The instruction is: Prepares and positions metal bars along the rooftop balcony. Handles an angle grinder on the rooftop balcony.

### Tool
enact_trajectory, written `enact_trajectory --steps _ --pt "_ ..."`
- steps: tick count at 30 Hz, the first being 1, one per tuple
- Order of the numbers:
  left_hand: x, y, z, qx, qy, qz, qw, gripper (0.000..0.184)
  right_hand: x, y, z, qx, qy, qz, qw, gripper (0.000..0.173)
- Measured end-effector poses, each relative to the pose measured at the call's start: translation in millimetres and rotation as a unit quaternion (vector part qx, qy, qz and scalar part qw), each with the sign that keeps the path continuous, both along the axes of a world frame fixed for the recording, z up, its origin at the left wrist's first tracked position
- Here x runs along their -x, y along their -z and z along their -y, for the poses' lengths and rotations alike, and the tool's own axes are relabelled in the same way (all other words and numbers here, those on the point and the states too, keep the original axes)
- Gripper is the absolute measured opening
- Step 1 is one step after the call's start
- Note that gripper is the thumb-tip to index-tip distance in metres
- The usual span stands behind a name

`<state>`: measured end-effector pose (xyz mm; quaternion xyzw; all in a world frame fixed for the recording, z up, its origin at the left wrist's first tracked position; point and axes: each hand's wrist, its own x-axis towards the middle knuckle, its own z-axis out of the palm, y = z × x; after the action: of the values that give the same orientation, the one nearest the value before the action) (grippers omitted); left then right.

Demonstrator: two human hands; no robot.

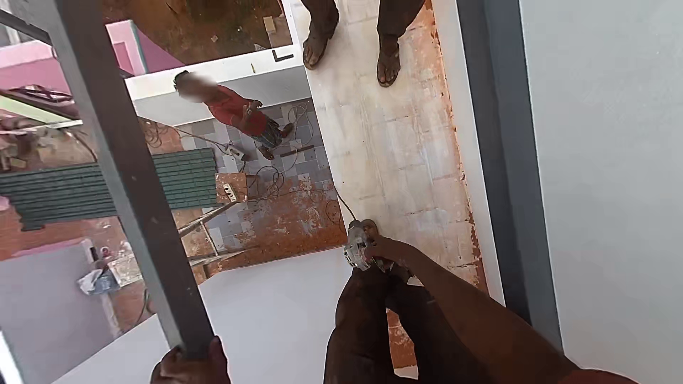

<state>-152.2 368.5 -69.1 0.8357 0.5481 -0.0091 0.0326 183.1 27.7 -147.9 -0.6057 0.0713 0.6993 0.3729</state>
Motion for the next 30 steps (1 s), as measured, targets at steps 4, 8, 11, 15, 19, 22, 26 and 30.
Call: enact_trajectory --steps 4,8,11,15,19,22,26,30 --pt "-41.5 -56.4 56.9 0.129 0.255 0.026 0.958 0.114 27.8 -160.9 20.8 -0.125 0.037 -0.063 0.989 0.07" --pt "-127.6 -141.9 165.6 0.212 0.546 0.177 0.791 0.112 25.8 -319.5 98.0 -0.189 0.155 -0.085 0.966 0.059" --pt "-205.4 -213.4 219.2 0.37 0.635 0.212 0.643 0.098 22.5 -403.8 177.3 -0.272 0.181 -0.057 0.943 0.061" --pt "-275.8 -298.5 306.3 0.518 0.703 0.173 0.455 0.082 35.7 -483.4 268.5 -0.286 0.254 0.039 0.923 0.043" --pt "-286.2 -372.3 371.6 0.534 0.729 0.106 0.414 0.086 57.0 -527.1 331.3 -0.321 0.358 0.179 0.859 0.042" --pt "-290.7 -411.3 406.4 0.481 0.736 0.075 0.471 0.092 67.1 -545.8 352.1 -0.268 0.462 0.277 0.799 0.039" --pt "-309.4 -432.7 439.8 0.444 0.719 0.019 0.534 0.099 67.4 -559.0 373.9 -0.04 0.57 0.363 0.736 0.067" --pt "-335.4 -439.9 436.1 0.408 0.734 0.018 0.543 0.1 85.2 -612.1 393.2 0.072 0.544 0.541 0.637 0.044"
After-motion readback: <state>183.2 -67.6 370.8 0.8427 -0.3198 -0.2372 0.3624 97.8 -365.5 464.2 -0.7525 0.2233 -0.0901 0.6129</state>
